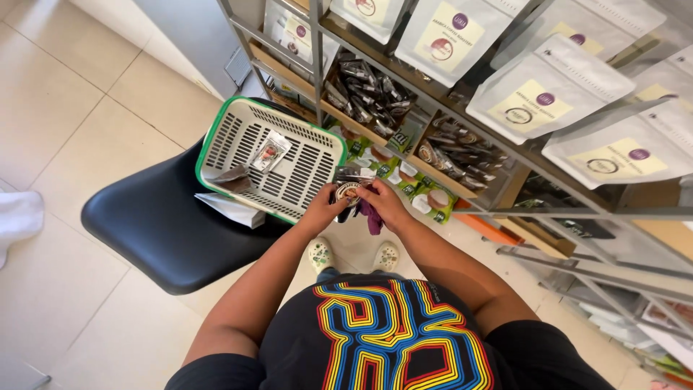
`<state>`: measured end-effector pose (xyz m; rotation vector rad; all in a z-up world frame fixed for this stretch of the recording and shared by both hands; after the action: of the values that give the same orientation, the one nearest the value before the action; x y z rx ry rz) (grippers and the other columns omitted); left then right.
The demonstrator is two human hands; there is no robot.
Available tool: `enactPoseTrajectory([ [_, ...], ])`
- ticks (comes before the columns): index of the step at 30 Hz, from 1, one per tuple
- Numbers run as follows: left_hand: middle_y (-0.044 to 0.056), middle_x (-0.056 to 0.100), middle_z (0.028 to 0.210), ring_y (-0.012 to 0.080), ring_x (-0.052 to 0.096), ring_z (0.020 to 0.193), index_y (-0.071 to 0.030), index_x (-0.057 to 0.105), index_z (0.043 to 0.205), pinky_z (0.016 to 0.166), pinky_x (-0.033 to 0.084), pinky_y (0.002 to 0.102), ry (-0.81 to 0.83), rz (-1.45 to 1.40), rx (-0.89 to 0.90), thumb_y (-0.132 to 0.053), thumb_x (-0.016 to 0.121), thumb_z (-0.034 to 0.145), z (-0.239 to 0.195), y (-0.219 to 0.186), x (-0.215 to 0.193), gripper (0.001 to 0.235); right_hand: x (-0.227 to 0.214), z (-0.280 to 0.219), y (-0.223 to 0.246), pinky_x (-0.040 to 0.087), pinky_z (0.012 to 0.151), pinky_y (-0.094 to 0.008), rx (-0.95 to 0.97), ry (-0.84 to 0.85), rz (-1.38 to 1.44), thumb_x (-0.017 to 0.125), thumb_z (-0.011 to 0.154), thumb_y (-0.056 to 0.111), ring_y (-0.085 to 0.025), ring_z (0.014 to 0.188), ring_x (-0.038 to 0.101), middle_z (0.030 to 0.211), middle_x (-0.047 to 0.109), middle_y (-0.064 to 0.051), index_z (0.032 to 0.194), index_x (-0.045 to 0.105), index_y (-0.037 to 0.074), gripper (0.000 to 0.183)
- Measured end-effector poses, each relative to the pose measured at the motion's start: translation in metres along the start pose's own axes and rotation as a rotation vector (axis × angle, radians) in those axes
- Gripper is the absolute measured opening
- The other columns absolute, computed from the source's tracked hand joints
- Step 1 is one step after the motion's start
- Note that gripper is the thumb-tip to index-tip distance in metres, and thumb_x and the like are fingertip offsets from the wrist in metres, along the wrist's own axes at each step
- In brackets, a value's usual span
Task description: The person wipes individual small coffee pouches with a purple cloth and places them into a green shopping basket.
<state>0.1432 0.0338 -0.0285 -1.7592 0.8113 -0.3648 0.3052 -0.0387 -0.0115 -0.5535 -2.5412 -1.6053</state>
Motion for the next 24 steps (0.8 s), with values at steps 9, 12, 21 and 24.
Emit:
enactPoseTrajectory([
  [9,0.005,0.071,0.100,0.0124,0.059,0.084,0.003,0.066,0.119,0.075,0.047,0.030,-0.037,-0.385,-0.166,-0.023,0.071,0.097,0.018,0.045,-0.052,0.035,0.026,0.040,0.005,0.059,0.083,-0.028,0.027,-0.121,0.198,0.062,0.098,0.046,-0.012,0.096,0.069,0.108,0.069,-0.002,0.125,0.060,0.012,0.043],
  [12,0.004,0.072,0.096,0.0117,0.057,0.078,0.002,0.067,0.116,0.070,0.045,0.030,-0.069,-0.448,-0.204,-0.021,0.071,0.097,0.046,0.062,-0.050,0.031,-0.038,0.080,-0.058,0.062,0.080,-0.034,0.199,-0.272,0.246,0.063,0.098,0.037,-0.019,0.088,0.070,0.102,0.069,-0.007,0.121,0.063,0.010,0.035],
  [21,-0.001,0.068,0.093,0.0079,0.054,0.076,-0.004,0.065,0.113,0.067,0.044,0.028,-0.145,-0.501,-0.222,-0.029,0.069,0.095,0.133,0.089,0.002,0.031,-0.185,0.262,-0.229,0.061,0.084,-0.039,0.354,-0.250,0.641,0.053,0.101,0.044,-0.023,0.091,0.071,0.106,0.073,-0.007,0.116,0.069,0.010,0.040],
  [24,0.000,0.063,0.087,0.0091,0.050,0.071,-0.004,0.066,0.111,0.061,0.041,0.028,-0.134,-0.468,-0.311,-0.031,0.069,0.094,0.141,0.114,0.019,0.032,-0.185,0.314,-0.230,0.060,0.087,-0.041,0.236,-0.184,0.738,0.049,0.102,0.054,-0.024,0.096,0.071,0.108,0.074,-0.007,0.115,0.069,0.011,0.049],
])
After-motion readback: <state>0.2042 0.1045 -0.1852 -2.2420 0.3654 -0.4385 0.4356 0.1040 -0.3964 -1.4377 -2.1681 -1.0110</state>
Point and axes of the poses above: each hand's wrist, its own z-axis towards the middle knuckle, its own x-axis out of the palm, y = z × x, the point moved 7 cm from there along z, towards the middle knuckle
